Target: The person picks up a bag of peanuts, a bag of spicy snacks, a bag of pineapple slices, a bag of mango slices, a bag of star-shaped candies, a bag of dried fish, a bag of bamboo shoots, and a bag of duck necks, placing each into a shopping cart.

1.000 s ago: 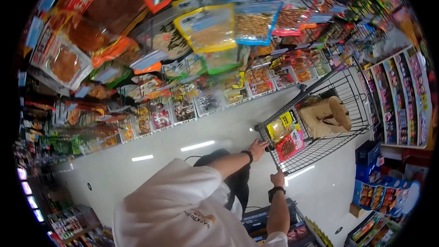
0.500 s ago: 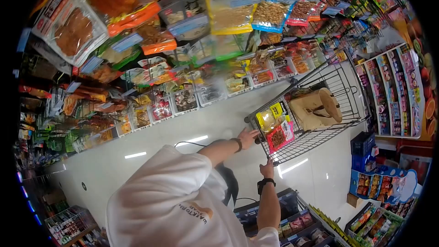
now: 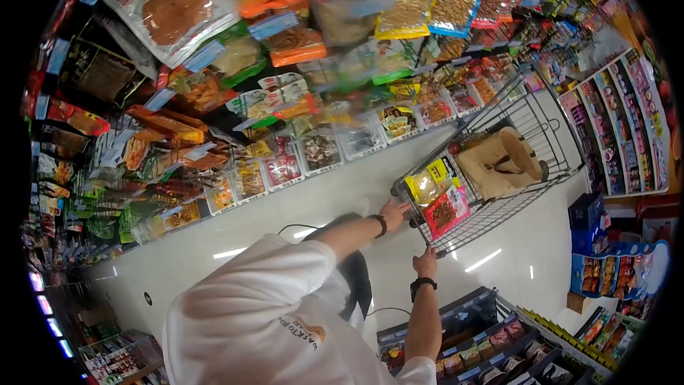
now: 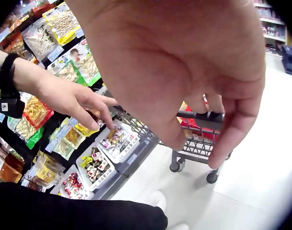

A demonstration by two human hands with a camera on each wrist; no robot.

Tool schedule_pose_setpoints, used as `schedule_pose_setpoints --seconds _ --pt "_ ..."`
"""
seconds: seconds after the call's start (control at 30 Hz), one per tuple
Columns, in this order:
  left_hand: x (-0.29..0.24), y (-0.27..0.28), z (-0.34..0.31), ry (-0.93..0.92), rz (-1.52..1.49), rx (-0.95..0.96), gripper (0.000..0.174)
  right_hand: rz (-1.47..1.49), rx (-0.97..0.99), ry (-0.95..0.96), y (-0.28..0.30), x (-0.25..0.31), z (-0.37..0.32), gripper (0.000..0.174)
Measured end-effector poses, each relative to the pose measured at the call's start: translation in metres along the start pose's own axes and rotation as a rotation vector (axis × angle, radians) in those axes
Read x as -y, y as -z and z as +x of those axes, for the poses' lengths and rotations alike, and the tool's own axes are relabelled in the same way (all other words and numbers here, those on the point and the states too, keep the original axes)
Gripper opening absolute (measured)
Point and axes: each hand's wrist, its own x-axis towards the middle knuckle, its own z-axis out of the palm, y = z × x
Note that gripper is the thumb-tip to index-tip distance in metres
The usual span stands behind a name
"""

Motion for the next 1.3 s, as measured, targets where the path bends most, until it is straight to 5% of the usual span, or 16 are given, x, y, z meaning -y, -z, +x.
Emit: schedule_pose_setpoints --seconds 0.13,0.47,0.53,0.73,0.8,0.83,0.87,0.97,1.0,1.13,1.2,1.3 --pt "0.015 -0.011 -0.045 -0.005 -0.006 0.014 0.041 0.040 -0.029 0.044 -0.046 0.015 -0.023 0.087" --pt "0.063 -0.081 -0.116 -0.006 -0.164 0.009 0.067 0.007 0.181 -0.035 -0.093 0.085 -0.089 0.110" --pt "0.072 -0.085 -0.131 -0.037 -0.133 0.060 0.068 -0.049 0.168 -0.024 -0.147 0.064 -0.074 0.116" --pt "0.101 -0.126 -0.183 0.046 -0.136 -0.188 0.065 0.160 0.328 -0.185 -0.171 0.111 -0.099 0.125" --pt "0.099 -0.153 -0.180 0.109 -0.079 -0.250 0.061 0.027 0.231 -0.138 -0.231 0.082 -0.086 0.128" --pt "0.098 -0.199 -0.159 0.108 -0.859 -0.566 0.058 -0.008 0.245 -0.124 -0.231 0.096 -0.096 0.128" --pt "0.098 -0.234 -0.145 -0.139 -1.567 -0.941 0.055 -0.048 0.266 -0.095 -0.226 0.109 -0.105 0.119" --pt "0.107 -0.245 -0.158 -0.101 -1.372 -0.889 0.056 -0.509 0.481 0.171 -0.218 0.141 -0.124 0.093" --pt "0.112 -0.249 -0.163 -0.057 -1.256 -0.882 0.056 -0.932 0.660 0.438 -0.207 0.150 -0.121 0.071" --pt "0.111 -0.244 -0.176 0.108 -0.727 -0.538 0.059 -0.355 0.801 0.348 -0.173 0.162 -0.097 0.050" --pt "0.116 -0.221 -0.191 0.170 -0.433 -0.203 0.062 -0.367 0.860 0.381 -0.147 0.185 -0.090 0.044" --pt "0.124 -0.174 -0.217 0.131 -0.387 0.034 0.067 -0.521 0.839 0.289 -0.140 0.198 -0.079 0.043"
